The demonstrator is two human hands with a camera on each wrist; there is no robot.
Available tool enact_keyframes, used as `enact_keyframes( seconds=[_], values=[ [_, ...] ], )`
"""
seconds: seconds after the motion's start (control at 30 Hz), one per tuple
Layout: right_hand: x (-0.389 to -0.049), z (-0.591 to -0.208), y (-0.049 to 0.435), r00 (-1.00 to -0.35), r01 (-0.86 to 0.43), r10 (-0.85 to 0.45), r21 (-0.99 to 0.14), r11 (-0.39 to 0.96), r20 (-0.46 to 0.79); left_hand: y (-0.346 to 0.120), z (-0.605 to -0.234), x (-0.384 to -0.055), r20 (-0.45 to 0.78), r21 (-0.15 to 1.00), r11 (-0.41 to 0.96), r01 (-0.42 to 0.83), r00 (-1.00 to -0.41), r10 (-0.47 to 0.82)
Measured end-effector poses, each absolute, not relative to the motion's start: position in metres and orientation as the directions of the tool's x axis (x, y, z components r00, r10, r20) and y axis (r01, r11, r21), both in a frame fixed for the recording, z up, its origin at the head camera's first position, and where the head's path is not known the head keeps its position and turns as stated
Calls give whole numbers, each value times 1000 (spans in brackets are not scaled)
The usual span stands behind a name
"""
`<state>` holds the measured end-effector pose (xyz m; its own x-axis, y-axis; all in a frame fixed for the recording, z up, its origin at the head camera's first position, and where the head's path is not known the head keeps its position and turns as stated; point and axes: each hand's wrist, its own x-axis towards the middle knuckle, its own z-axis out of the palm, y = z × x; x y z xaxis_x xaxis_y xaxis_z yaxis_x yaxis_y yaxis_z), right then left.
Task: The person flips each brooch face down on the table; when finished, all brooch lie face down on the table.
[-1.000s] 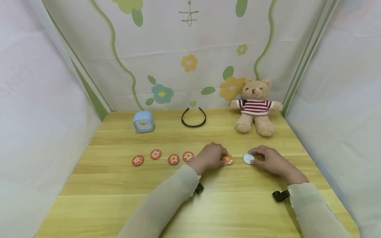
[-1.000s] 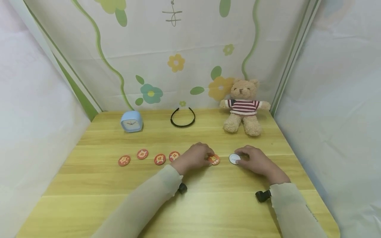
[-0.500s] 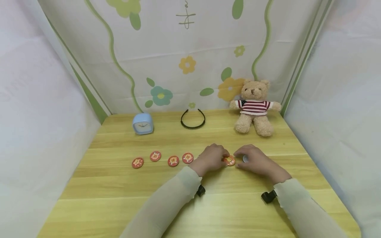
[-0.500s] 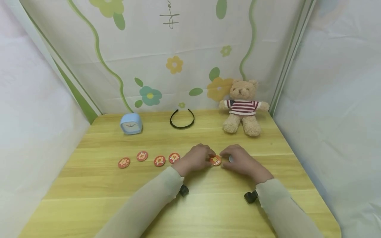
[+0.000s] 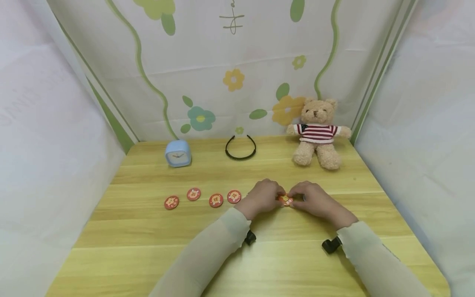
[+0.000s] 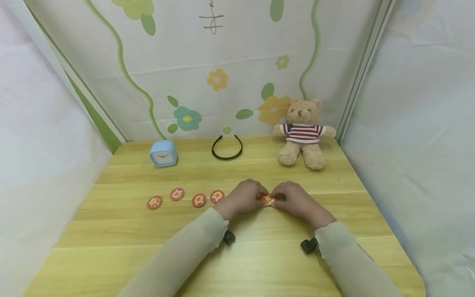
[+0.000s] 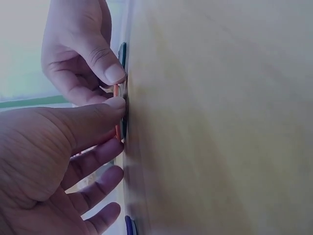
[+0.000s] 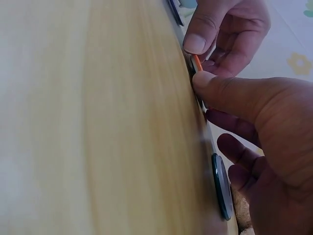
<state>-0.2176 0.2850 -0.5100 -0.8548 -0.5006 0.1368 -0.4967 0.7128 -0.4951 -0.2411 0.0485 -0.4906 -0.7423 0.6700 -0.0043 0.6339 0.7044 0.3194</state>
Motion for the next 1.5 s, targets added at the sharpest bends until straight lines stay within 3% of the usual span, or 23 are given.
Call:
enact_keyframes(
  seconds=[0.27, 0.5, 0.8, 1.5],
  values=[
    [-214, -508, 291, -882, -449, -449, -543, 709, 143, 43, -489, -240, -8, 385, 682, 622, -737, 676],
    [-215, -510, 292, -884, -464, -420, -497, 733, 206, 42, -488, -240, 2, 406, 690, 599, -755, 655],
    [-216, -513, 288, -933, -357, -315, -579, 733, 177, 46, -484, -236, 76, 432, 695, 574, -791, 607],
    [-218, -513, 293, -923, -352, -371, -607, 712, 101, 54, -490, -239, 30, 380, 729, 569, -795, 605]
  ],
)
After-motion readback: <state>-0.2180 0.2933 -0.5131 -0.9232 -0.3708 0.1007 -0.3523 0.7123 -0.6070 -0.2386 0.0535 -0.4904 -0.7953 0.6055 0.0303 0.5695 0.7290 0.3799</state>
